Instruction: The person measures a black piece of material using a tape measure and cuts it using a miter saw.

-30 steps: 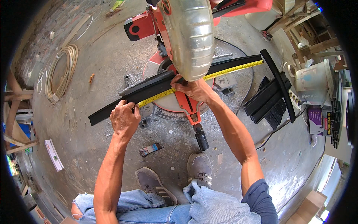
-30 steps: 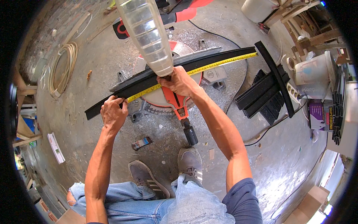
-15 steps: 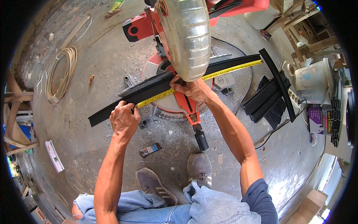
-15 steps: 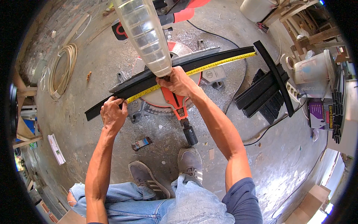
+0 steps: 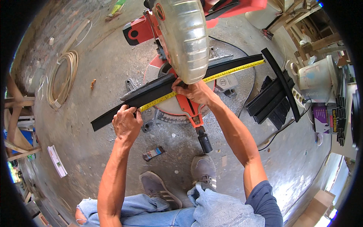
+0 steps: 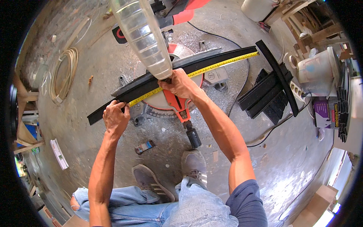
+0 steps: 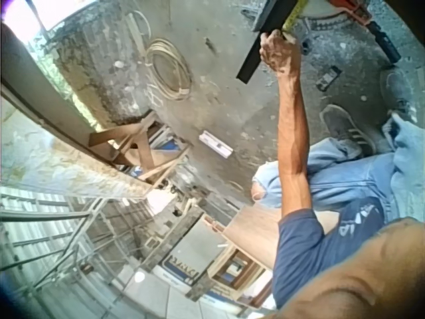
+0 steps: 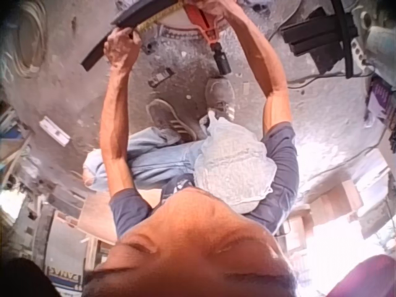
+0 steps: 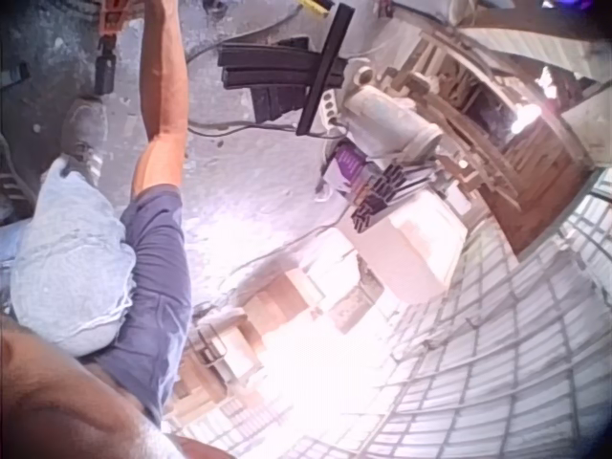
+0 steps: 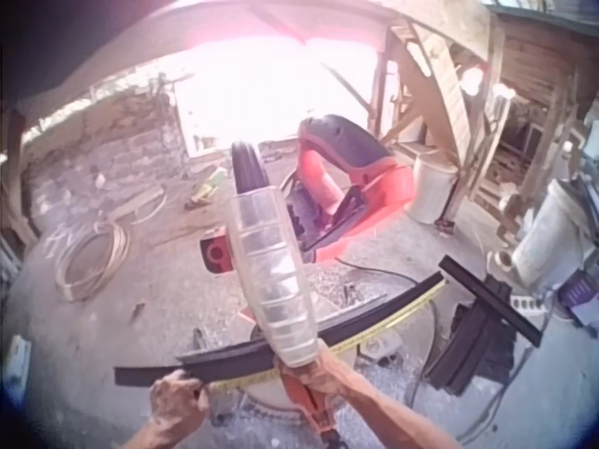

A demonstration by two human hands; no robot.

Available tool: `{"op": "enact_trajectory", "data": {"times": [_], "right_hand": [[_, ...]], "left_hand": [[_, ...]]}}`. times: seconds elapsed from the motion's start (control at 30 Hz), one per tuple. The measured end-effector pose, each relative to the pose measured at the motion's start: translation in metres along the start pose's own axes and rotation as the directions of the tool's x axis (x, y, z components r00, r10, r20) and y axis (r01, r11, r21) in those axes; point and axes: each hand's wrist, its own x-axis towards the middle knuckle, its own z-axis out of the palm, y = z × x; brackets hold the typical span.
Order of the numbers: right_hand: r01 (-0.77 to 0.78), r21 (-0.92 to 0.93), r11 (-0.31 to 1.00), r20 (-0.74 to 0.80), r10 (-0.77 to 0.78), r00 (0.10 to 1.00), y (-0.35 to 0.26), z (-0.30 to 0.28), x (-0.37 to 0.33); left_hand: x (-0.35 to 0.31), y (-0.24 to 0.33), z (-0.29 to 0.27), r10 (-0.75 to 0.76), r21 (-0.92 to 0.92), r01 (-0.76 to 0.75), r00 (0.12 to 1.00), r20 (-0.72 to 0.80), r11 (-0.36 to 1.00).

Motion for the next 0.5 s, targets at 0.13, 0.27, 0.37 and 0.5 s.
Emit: {"op": "enact_trajectory", "data": {"times": [0.13, 0.27, 0.37, 0.5], "right_hand": [[0.034, 0.007, 0.999, -0.017, -0.034, 0.999, 0.001, 0.002, 0.002], [0.001, -0.011, 1.0, -0.004, -0.001, 1.0, 0.009, -0.003, 0.001], [-0.025, 0.172, 0.985, -0.14, 0.049, 0.989, 0.013, -0.002, -0.01], [0.096, 0.519, 0.849, -0.427, 0.16, 0.89, -0.013, -0.018, -0.057]], "left_hand": [[0.001, -0.002, 0.002, 0.011, 0.014, -0.011, 1.0, -0.023, 1.0], [0.001, -0.001, 0.006, 0.04, -0.002, -0.04, 0.998, -0.046, 0.999], [0.0, -0.005, 0.01, 0.047, -0.009, -0.047, 0.996, -0.073, 0.999], [-0.007, -0.021, 0.016, 0.253, -0.284, -0.315, 0.939, -0.234, 0.906]]}}
